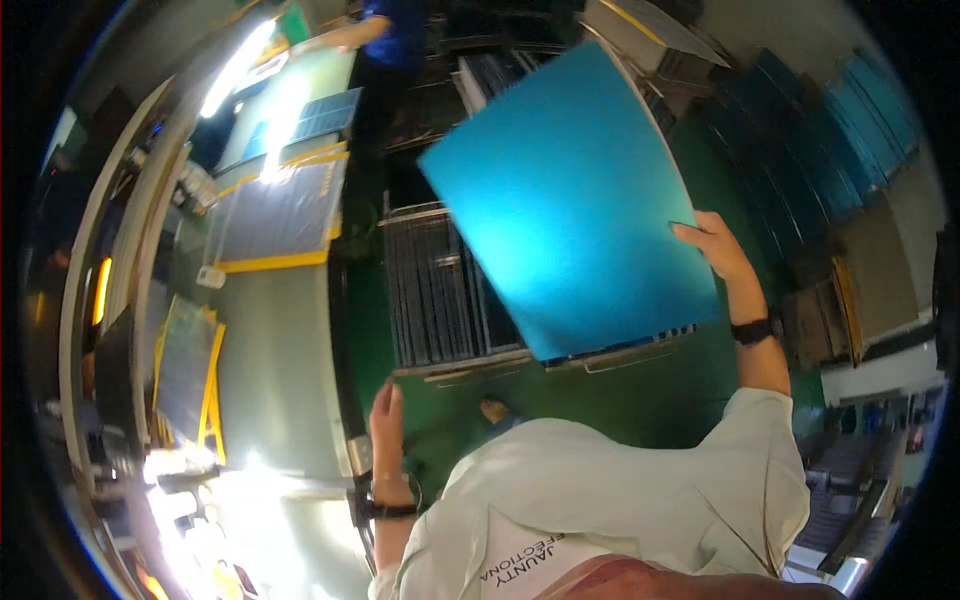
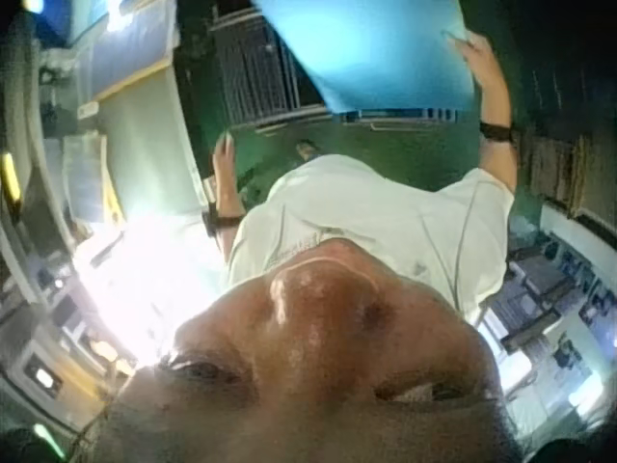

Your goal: Moving large rectangular circuit board panels between a drying rack and an inspection light table.

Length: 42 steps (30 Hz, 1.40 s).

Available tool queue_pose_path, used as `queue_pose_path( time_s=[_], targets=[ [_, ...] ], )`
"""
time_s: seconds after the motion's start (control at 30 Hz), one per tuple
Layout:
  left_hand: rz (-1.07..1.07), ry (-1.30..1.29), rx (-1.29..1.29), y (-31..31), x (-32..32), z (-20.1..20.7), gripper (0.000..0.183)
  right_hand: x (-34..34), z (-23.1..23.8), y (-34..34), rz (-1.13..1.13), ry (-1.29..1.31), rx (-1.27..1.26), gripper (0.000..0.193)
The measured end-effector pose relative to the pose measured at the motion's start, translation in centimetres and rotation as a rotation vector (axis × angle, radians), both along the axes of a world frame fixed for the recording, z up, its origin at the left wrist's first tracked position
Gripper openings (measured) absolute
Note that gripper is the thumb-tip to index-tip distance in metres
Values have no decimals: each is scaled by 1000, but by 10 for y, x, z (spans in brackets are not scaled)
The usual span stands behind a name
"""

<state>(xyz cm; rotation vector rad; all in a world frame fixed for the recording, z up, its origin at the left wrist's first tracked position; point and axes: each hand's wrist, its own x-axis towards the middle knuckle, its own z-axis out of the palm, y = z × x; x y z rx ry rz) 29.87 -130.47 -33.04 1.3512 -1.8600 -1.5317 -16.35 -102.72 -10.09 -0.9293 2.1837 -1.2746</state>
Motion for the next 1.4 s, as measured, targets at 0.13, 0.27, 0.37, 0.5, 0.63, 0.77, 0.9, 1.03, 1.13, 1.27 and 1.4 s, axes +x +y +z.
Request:
queue_pose_path(
  time_s=[0.13, 0.27, 0.37, 0.5, 0.63, 0.77, 0.9, 1.03, 1.13, 1.27, 1.4],
  targets=[
    [-142, 1001, 652, -23, -15, 63, 66, 50, -9, -115, 521, -215, -173, 27],
    [234, 1189, 627, -17, 54, 96, 48, 142, -15, -225, 722, -361, -91, 32],
    [377, 1277, 662, -8, 140, 71, 39, 203, -34, -286, 947, -458, -7, 36],
    [612, 1344, 541, 32, 220, 68, 34, 297, -51, -332, 1129, -572, 124, 40],
    [734, 1348, 467, 62, 280, 68, 35, 373, -72, -358, 1197, -440, 161, 43],
    [839, 1336, 405, 84, 327, 57, 40, 428, -75, -373, 1284, -491, 286, 46],
    [885, 1255, 372, 109, 360, 36, 43, 454, -89, -373, 1246, -581, 322, 45],
    [1030, 1271, 319, 144, 384, -7, 45, 443, -118, -395, 1233, -609, 329, 45],
    [1241, 1245, 288, 178, 407, -21, 47, 428, -125, -429, 1267, -593, 315, 43],
    [1429, 1120, 187, 256, 432, -6, 48, 404, -133, -484, 1299, -663, 428, 41],
    [1651, 1074, 27, 376, 437, 27, 54, 423, -129, -520, 1342, -620, 516, 42]
  ],
)
